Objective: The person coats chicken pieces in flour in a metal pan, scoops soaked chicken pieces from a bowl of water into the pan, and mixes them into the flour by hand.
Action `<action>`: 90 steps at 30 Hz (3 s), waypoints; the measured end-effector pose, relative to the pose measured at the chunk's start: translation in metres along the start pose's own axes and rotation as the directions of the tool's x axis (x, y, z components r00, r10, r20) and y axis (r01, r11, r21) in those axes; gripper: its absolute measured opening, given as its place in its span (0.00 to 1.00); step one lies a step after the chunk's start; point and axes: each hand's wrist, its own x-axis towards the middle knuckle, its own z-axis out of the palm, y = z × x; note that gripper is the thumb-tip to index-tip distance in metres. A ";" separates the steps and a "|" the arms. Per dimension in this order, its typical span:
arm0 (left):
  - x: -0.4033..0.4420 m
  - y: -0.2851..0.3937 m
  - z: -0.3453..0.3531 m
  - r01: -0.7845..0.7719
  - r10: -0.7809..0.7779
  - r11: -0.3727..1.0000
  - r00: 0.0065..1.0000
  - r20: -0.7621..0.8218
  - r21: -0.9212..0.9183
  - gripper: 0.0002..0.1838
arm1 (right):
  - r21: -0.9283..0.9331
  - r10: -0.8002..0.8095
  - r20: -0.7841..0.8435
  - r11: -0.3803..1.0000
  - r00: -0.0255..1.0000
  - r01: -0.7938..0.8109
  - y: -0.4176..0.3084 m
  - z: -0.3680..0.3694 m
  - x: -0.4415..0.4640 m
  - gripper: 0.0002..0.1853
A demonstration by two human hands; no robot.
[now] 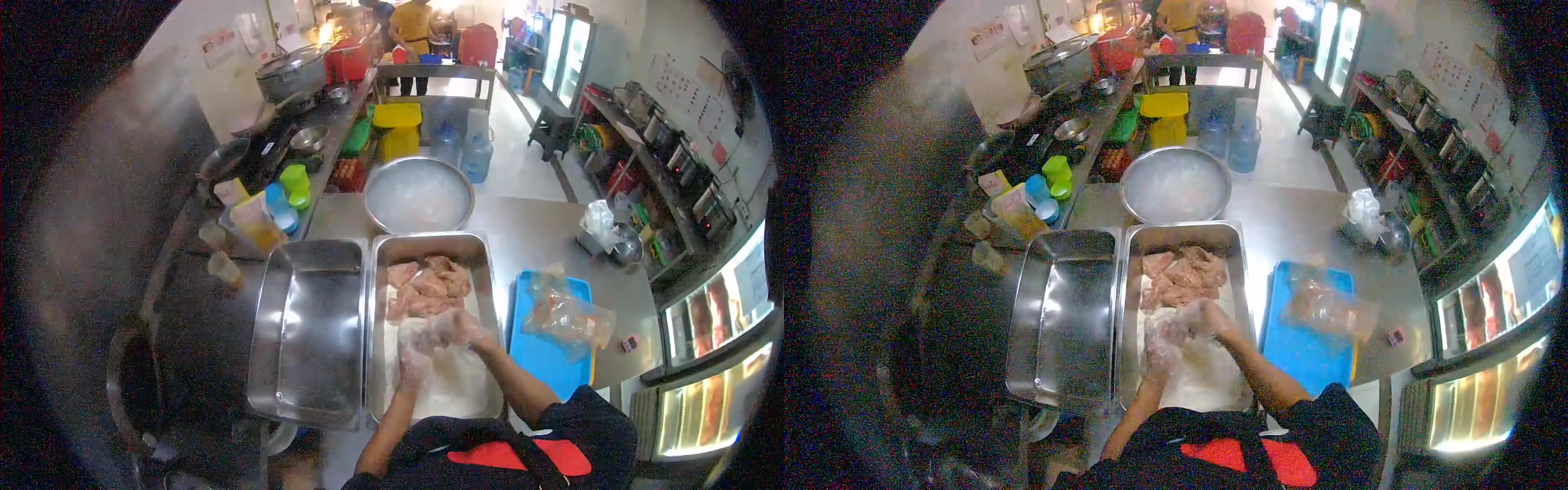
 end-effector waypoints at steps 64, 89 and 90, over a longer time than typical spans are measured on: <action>-0.081 0.010 0.139 -0.142 0.199 0.143 0.974 0.113 0.979 0.31 | -0.467 -0.703 -0.173 0.675 0.690 0.571 0.039 0.062 -0.098 0.12; -0.068 0.030 0.169 -0.429 0.154 -0.038 0.890 0.430 0.902 0.30 | 0.597 -0.519 0.246 0.747 0.819 0.294 -0.006 0.053 -0.118 0.19; -0.068 0.034 0.166 -0.400 0.165 -0.015 0.903 0.396 0.917 0.30 | 0.625 -0.507 0.258 0.736 0.823 0.258 -0.006 0.047 -0.114 0.20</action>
